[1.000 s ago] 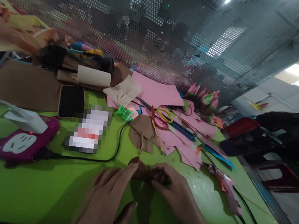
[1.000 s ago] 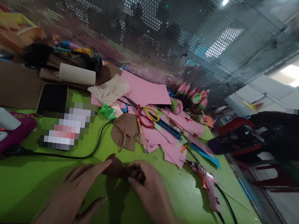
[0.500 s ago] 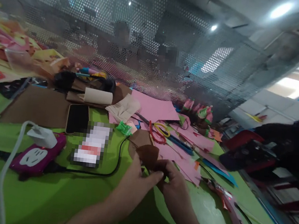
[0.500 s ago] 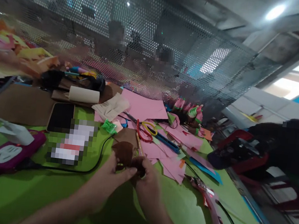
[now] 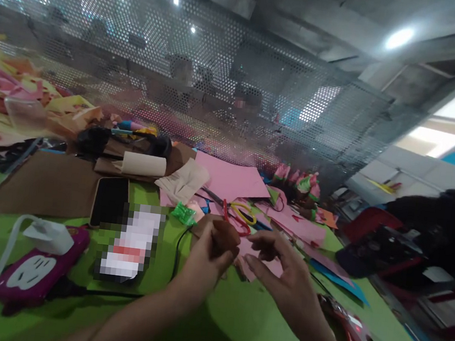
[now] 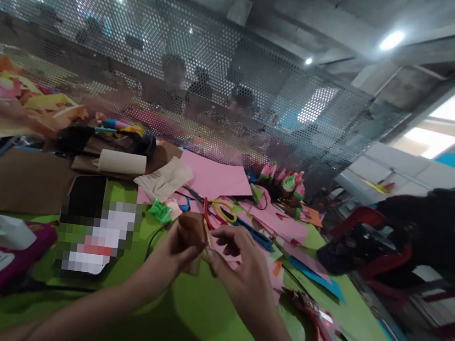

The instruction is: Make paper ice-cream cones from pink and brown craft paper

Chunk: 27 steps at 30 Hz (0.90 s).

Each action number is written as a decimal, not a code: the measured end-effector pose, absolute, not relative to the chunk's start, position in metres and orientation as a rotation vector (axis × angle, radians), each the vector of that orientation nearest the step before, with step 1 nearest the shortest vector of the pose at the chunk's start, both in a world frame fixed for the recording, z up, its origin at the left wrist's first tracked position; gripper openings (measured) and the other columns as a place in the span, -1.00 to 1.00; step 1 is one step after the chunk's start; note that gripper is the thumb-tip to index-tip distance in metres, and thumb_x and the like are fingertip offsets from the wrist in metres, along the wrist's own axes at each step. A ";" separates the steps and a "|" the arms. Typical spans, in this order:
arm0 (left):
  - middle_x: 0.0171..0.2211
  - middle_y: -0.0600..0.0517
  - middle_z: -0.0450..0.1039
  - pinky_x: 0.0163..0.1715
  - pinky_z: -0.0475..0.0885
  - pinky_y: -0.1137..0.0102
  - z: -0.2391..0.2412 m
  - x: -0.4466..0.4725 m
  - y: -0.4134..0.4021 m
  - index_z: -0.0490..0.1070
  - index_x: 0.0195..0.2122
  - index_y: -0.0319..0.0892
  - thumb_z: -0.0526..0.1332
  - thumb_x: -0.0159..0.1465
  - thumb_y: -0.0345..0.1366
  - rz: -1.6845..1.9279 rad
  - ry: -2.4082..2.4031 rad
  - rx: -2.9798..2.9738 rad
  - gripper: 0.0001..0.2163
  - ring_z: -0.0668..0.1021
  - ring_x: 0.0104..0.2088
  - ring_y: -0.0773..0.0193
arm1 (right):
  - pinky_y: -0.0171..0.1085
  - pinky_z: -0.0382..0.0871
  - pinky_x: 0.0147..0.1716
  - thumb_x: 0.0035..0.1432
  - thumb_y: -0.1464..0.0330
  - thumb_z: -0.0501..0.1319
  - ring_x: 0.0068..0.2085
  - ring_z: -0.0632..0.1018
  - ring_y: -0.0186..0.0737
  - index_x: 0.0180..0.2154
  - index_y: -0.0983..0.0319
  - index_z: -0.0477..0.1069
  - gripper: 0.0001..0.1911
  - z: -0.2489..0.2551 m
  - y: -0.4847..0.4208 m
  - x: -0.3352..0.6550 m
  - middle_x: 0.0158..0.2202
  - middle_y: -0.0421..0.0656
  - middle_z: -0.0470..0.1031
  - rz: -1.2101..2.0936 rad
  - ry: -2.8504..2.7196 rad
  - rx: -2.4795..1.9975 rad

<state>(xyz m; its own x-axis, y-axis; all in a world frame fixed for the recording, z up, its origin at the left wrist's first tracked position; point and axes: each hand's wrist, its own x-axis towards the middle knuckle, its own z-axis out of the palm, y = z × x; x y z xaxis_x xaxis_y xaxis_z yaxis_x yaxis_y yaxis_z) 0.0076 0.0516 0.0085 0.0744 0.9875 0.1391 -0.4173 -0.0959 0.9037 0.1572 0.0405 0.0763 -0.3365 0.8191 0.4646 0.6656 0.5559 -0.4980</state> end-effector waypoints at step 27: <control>-0.41 0.02 0.44 -0.48 0.20 0.40 -0.016 -0.006 0.046 0.24 -0.13 -0.14 0.13 0.25 -0.34 1.098 1.291 1.720 -0.83 0.50 -0.45 0.16 | -0.02 0.42 -0.02 0.13 0.41 0.32 0.07 0.46 0.01 -0.35 0.16 0.52 -0.98 0.042 0.047 0.146 0.02 -0.03 0.43 0.391 -2.024 -1.144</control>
<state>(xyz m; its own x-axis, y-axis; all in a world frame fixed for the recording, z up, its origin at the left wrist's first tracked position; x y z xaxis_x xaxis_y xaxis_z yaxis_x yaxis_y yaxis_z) -0.0065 0.0457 -0.0163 0.1394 0.9676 0.2106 0.3631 -0.2478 0.8982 0.1459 0.0465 0.0417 -0.3058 0.8289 0.4684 0.5945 0.5505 -0.5861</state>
